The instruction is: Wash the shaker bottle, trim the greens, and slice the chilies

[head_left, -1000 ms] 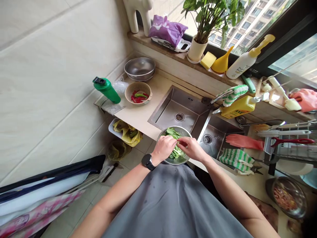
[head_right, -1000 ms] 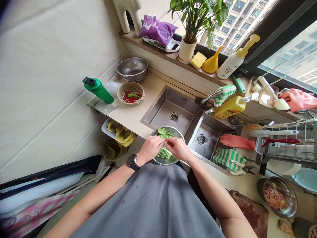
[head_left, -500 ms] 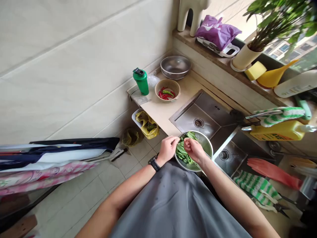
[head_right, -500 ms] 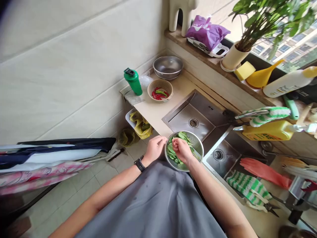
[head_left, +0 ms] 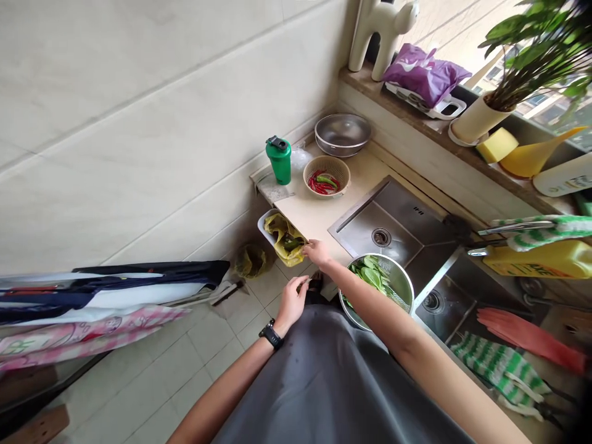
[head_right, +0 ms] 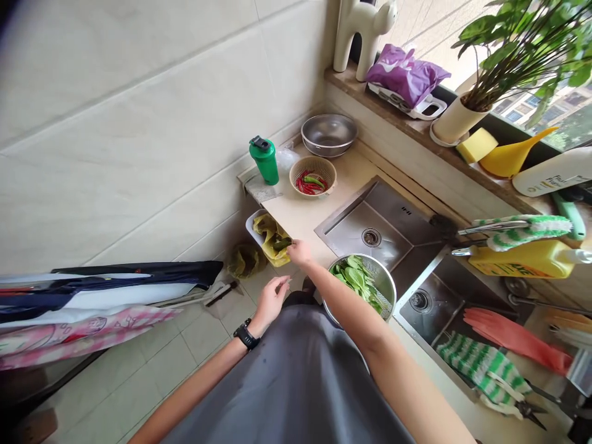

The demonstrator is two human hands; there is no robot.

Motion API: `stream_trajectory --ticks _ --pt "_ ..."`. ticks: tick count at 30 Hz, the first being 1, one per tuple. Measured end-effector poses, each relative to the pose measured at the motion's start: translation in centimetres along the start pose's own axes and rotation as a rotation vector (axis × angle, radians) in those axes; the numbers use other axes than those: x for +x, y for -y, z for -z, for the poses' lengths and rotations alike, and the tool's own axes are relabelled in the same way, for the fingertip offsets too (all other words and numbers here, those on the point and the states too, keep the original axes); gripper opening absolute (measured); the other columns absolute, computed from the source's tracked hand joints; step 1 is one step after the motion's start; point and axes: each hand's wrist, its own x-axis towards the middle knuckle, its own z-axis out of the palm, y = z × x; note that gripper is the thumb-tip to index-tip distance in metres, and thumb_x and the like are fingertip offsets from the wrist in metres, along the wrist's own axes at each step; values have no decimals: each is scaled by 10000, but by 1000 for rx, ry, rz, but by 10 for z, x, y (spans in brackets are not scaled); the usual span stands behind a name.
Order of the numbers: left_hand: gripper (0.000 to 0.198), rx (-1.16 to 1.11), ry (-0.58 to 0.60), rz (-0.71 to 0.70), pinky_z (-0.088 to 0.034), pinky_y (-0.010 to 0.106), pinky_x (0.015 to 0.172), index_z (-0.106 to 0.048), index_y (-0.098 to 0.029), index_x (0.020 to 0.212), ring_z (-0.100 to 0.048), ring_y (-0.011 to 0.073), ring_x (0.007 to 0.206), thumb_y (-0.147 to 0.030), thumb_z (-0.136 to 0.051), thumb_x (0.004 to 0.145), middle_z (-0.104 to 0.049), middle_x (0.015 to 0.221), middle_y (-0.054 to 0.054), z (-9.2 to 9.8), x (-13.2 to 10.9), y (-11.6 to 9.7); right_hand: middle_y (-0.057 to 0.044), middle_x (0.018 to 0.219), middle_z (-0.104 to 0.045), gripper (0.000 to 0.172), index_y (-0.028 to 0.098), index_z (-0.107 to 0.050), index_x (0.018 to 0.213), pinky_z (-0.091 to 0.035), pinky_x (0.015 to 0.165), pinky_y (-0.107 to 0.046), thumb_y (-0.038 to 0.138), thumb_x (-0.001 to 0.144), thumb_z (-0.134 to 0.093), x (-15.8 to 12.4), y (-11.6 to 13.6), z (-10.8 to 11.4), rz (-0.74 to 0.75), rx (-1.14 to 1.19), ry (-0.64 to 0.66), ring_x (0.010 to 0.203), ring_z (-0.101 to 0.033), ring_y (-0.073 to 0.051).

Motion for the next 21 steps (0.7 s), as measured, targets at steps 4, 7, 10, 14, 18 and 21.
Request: stream_trajectory --ticks 4,7,10,14,18,21 --pt "162 34 109 -164 -539 342 867 -690 -199 1019 -688 202 929 -245 -536 996 -735 994 69 -16 10 -19 -92 955 -764 278 162 -671 1032 -592 779 -309 303 798 -725 -38 -29 76 14 241 -135 805 -718 -172" --pt "177 118 261 -369 -506 344 876 -689 -200 1004 -661 199 953 -221 -514 1013 -720 1004 64 -45 17 -45 -70 935 -766 279 172 -681 1011 -584 814 -318 339 788 -706 -87 -65 151 18 256 -372 818 -717 -173" --pt "191 251 441 -605 -462 375 908 -703 -210 1019 -639 206 989 -224 -513 1023 -722 1019 57 -85 21 -73 -63 913 -760 279 174 -679 1011 -575 798 -324 359 802 -667 -139 -101 205 -20 150 -632 824 -715 -188" --pt "182 449 628 -783 -411 435 972 -718 -218 1011 -613 228 1042 -211 -536 1010 -730 1027 56 -133 21 -89 -65 904 -756 231 169 -693 1018 -550 791 -331 316 874 -589 -189 -132 222 -63 -244 -657 819 -705 -202" --pt "159 518 699 -803 -406 448 987 -723 -213 1036 -578 247 1137 -214 -571 987 -725 1124 69 -142 24 -80 -99 1081 -736 239 174 -700 1089 -512 825 -300 198 941 -515 -206 -136 202 -108 -740 -467 906 -693 -199" --pt "193 544 645 -774 -421 441 988 -716 -212 1065 -551 252 1187 -218 -535 1000 -695 1203 82 -130 28 -70 -134 1126 -700 246 168 -690 1115 -500 796 -293 149 949 -510 -205 -132 191 -197 -1007 -366 967 -676 -230"
